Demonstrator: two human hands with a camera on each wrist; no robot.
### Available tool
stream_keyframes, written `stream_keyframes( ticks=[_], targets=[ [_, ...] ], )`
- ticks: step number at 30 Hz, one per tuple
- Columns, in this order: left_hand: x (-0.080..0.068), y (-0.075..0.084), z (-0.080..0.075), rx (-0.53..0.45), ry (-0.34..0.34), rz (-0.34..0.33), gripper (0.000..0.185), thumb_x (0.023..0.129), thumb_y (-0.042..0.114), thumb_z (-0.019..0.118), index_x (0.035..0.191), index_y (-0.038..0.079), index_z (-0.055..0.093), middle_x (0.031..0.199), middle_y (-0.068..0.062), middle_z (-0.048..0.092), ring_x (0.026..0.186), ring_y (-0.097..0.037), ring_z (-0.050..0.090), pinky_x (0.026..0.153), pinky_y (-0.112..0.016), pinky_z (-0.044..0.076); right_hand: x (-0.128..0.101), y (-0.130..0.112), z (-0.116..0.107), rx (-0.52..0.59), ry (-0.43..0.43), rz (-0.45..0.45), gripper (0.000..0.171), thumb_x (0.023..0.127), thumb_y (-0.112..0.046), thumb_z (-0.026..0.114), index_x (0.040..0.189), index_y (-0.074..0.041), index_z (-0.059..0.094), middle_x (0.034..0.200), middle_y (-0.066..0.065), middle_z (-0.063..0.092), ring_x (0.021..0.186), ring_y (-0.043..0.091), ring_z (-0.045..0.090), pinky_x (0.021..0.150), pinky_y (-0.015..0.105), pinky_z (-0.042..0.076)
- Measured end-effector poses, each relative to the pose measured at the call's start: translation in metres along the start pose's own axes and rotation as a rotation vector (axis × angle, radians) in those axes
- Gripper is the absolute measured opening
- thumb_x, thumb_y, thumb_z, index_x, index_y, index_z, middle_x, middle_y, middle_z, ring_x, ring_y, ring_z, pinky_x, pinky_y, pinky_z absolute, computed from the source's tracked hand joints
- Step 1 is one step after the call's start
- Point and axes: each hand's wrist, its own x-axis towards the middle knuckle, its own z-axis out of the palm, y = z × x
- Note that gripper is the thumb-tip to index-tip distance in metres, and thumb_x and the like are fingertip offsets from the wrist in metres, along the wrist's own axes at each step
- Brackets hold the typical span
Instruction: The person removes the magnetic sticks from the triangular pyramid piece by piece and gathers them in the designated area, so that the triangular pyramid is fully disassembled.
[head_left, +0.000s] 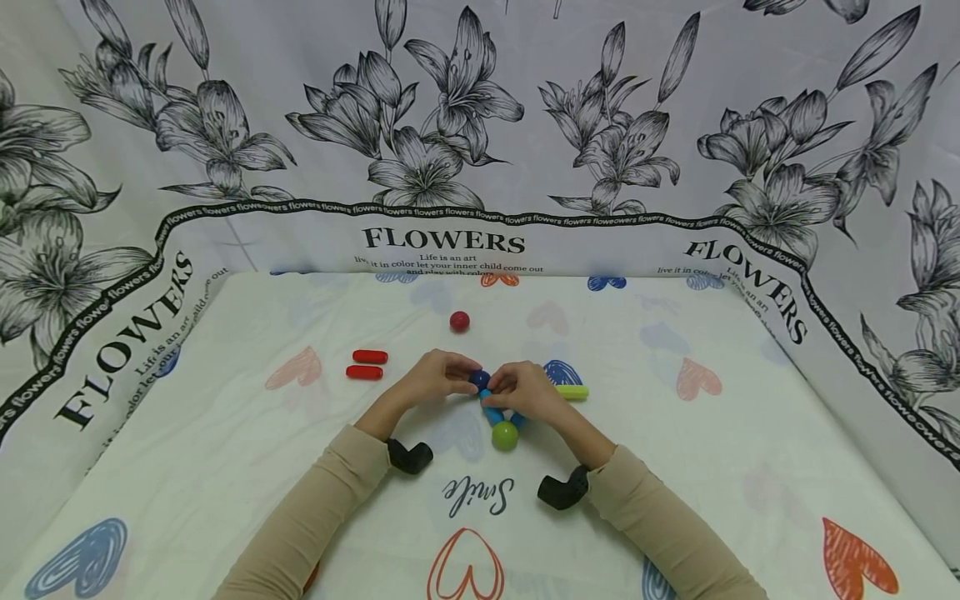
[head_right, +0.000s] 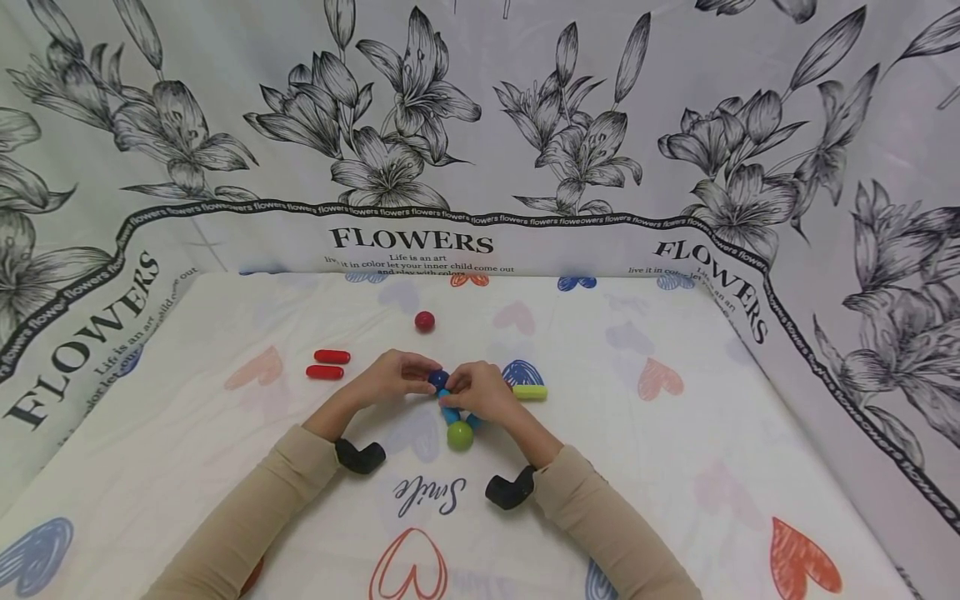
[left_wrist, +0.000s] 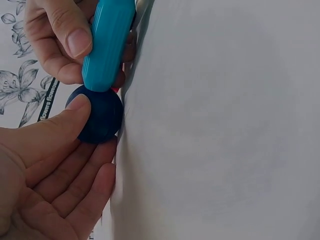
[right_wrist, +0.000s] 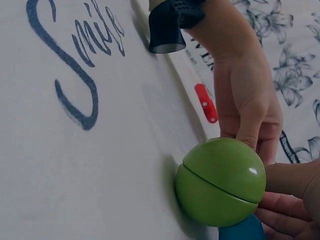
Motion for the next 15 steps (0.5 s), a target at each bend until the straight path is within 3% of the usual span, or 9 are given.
stream_keyframes(
  ticks=[15],
  targets=[
    [-0.0008, 0.0007, 0.0000, 0.018, 0.028, 0.004, 0.036, 0.088, 0.011, 0.069, 0.122, 0.001, 0.064, 0.115, -0.017, 0.071, 0.106, -0.025, 0.069, 0.098, -0.036, 0.054, 0.0012, 0.0024, 0.0013, 0.010, -0.013, 0.004, 0.021, 0.082, -0.017, 0.076, 0.097, -0.004, 0.070, 0.093, 0.011, 0.074, 0.075, 0.008, 0.065, 0.072, 0.021, 0.055]
  ],
)
